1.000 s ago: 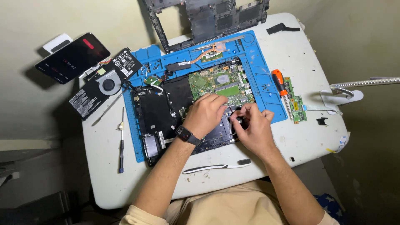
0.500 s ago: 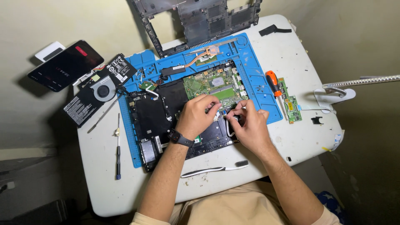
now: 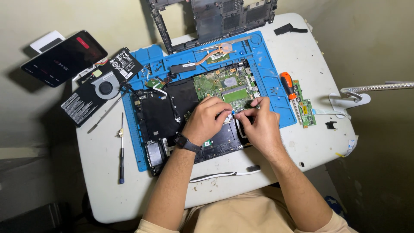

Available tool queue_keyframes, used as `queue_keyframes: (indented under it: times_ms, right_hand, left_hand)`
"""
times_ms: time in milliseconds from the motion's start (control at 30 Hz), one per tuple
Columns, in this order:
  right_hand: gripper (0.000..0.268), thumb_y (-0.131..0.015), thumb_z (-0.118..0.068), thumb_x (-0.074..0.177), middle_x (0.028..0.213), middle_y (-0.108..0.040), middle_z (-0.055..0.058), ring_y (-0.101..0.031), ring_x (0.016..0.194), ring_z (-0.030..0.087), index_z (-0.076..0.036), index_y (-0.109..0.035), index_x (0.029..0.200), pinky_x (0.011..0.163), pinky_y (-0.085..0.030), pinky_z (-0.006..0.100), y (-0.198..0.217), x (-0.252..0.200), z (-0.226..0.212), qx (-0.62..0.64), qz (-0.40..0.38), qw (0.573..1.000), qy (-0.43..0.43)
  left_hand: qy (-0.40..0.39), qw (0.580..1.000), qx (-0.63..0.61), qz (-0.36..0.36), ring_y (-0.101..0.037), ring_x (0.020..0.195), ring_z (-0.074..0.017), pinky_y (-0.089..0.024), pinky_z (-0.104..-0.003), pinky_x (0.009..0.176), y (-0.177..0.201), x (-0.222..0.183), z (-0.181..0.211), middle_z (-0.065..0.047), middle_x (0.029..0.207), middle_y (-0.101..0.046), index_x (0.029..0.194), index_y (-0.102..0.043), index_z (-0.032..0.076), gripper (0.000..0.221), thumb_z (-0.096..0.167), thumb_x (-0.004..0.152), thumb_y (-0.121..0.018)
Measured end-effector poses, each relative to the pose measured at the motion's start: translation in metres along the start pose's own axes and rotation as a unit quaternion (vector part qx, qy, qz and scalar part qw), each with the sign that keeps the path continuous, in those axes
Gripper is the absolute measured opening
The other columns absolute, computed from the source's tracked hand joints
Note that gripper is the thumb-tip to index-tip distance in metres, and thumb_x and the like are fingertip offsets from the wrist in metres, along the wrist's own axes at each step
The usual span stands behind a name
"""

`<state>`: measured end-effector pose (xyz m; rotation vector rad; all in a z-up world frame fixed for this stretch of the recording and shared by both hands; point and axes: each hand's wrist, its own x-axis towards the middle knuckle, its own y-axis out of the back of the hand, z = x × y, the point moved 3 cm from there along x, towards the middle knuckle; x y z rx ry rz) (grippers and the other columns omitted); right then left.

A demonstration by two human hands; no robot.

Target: Connecting internal components and ribbon cables during a laptop repair

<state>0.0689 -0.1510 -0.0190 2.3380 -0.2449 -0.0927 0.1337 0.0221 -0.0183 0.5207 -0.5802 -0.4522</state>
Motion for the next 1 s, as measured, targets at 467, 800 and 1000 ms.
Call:
queue_keyframes:
  times_ms: [467, 800, 1000]
  right_hand:
    - [0.05, -0.08, -0.024, 0.085, 0.08, -0.078, -0.003, -0.068, 0.063, 0.028, -0.014, -0.04, 0.113, 0.084, -0.043, 0.04, -0.002, -0.005, -0.003, -0.016, 0.054, 0.998, 0.021]
    - [0.042, -0.085, -0.026, 0.079, 0.094, -0.075, 0.002, -0.07, 0.085, 0.029, -0.015, -0.058, 0.108, 0.087, -0.047, 0.05, 0.002, -0.029, -0.012, -0.115, -0.026, 0.989, 0.092]
    - [0.045, -0.081, -0.022, 0.082, 0.1, -0.069, -0.001, -0.064, 0.107, 0.025, -0.022, -0.055, 0.118, 0.102, -0.033, 0.056, 0.014, -0.047, -0.018, -0.188, -0.098, 0.976, 0.056]
  left_hand:
    - [-0.009, 1.0, -0.001, -0.004, -0.068, 0.086, -0.0301, -0.06, -0.04, 0.075, 0.001, -0.002, -0.002, -0.009, 0.088, -0.068, 0.101, -0.074, 0.009, 0.012, 0.002, 0.091, -0.071]
    - [-0.02, 1.0, 0.017, 0.006, -0.069, 0.086, -0.0282, -0.06, -0.039, 0.074, 0.004, -0.003, -0.001, -0.008, 0.088, -0.067, 0.1, -0.073, 0.009, 0.01, 0.004, 0.092, -0.072]
    - [-0.016, 1.0, 0.016, -0.006, -0.068, 0.085, -0.0278, -0.06, -0.039, 0.073, 0.0, -0.005, -0.002, -0.008, 0.087, -0.065, 0.103, -0.072, 0.007, 0.009, 0.003, 0.096, -0.067]
